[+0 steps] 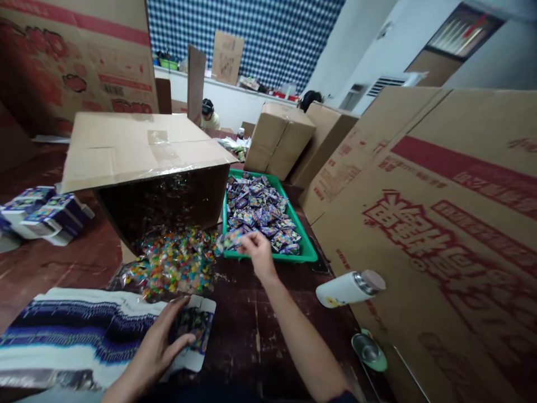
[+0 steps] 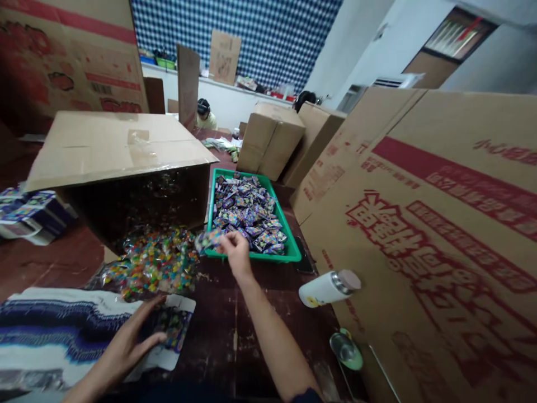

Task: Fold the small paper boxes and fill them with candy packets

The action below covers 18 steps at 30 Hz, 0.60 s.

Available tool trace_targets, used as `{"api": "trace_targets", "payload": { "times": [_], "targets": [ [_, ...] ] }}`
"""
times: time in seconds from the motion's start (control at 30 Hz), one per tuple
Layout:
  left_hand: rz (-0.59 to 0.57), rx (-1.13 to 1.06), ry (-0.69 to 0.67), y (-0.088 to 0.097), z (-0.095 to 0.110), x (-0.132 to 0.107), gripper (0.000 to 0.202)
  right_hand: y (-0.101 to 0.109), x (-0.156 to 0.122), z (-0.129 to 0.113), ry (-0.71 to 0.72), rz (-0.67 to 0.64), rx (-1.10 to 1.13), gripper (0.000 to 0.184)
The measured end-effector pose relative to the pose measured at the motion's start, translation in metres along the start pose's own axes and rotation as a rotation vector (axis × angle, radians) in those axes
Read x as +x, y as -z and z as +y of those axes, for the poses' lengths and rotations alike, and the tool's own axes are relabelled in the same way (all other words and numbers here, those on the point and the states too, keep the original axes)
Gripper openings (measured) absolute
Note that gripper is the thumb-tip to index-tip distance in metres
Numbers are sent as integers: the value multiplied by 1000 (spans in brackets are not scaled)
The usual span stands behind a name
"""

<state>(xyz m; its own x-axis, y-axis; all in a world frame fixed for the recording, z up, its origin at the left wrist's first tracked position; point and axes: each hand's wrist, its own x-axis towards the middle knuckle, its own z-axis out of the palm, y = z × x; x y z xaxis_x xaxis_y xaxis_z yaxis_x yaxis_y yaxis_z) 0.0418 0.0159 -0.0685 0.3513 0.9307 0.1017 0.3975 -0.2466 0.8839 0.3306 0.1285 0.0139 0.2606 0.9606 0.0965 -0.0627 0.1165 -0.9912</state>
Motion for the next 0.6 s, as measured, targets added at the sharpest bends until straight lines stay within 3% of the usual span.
{"api": "trace_targets", "payload": {
  "times": [0.1,0.2,0.3,0.33,0.43,0.6],
  "targets": [
    [-68,262,-189,-7,-24,-6,56,22,59,-29,94,155,91,43],
    [-60,464,-334,-14,-44,-13,63,18,68,-37,102,162,189,48],
    [-44,588,-384,-19,-57,-17,62,-5,28,-13,-5,-25,147,43],
    [-43,607,-389,-20,-58,-18,60,-13,9,-2,-73,-161,87,38],
    [-55,601,-368,-17,-51,-20,55,-30,-44,30,-139,-373,-116,26],
    [-107,476,-239,-5,-25,-19,57,-30,-95,53,15,-424,-554,16]
  ]
}}
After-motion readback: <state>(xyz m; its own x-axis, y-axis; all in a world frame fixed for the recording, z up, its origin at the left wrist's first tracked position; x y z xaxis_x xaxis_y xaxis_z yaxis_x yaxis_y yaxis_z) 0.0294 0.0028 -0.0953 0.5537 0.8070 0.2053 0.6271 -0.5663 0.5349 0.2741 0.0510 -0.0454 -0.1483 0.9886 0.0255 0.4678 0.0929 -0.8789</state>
